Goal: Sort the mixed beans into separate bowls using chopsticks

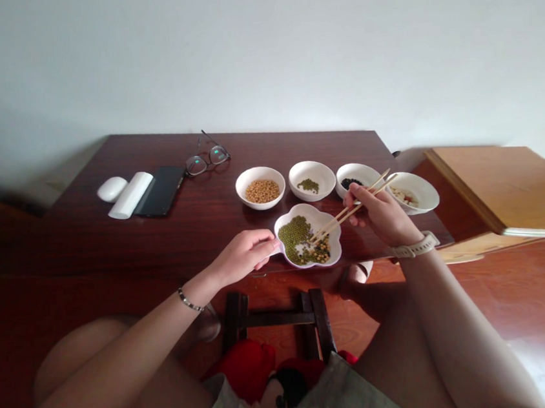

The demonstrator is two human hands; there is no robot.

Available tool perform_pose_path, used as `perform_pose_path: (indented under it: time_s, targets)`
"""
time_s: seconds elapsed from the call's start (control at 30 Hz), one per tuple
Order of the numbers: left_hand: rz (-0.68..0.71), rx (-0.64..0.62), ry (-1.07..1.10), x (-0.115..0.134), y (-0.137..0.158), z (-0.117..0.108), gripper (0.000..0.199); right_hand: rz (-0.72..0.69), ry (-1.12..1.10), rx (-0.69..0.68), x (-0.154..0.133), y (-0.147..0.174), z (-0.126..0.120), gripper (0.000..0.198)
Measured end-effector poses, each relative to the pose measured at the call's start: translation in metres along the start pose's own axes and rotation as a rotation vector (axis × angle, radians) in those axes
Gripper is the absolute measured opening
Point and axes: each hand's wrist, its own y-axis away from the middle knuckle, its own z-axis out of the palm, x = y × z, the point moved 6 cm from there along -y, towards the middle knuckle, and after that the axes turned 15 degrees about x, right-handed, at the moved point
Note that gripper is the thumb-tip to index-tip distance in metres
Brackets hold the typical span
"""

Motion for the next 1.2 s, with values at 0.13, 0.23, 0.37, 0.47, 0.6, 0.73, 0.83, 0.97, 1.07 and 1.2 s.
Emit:
perform_pose_path:
  time_s: [0.13,0.23,0.37,0.47,0.6,0.73,0.83,0.97,1.07,1.2]
  targets:
    - [-0.001,0.001,-0.002,-0.001,-0.001,0.000,0.043,0.011,0.012,-0.003,0.000,0.000,0.002,0.048]
    - [-0.005,0.005,-0.007,-0.002,-0.001,0.000,0.042,0.023,-0.009,-0.005,-0.001,0.000,0.005,0.048]
    - [-0.009,0.000,-0.007,-0.002,-0.001,0.000,0.042,0.029,-0.034,-0.035,0.001,0.000,0.010,0.049]
    - [-0.013,-0.003,-0.009,-0.002,-0.001,0.000,0.042,0.018,-0.030,-0.037,0.001,-0.001,0.010,0.050]
    - [-0.009,-0.006,-0.007,-0.002,-0.001,0.000,0.042,0.019,-0.023,-0.021,0.002,-0.002,0.008,0.049]
    - [-0.005,-0.005,-0.006,-0.002,-0.001,0.000,0.042,0.031,-0.033,-0.006,0.004,-0.004,0.006,0.049]
    - [0.002,-0.003,-0.015,-0.002,0.000,0.000,0.043,0.024,-0.043,0.000,0.005,-0.004,0.006,0.049]
    - [0.001,-0.002,-0.013,-0.002,0.000,-0.001,0.042,-0.008,-0.025,0.016,0.003,-0.004,0.006,0.050]
    - [-0.001,-0.002,-0.017,-0.002,0.000,-0.001,0.042,-0.007,-0.028,0.024,0.001,-0.004,0.004,0.050]
    - [0.000,0.001,-0.026,-0.002,0.000,0.000,0.043,0.032,-0.059,0.036,-0.001,-0.004,-0.002,0.048]
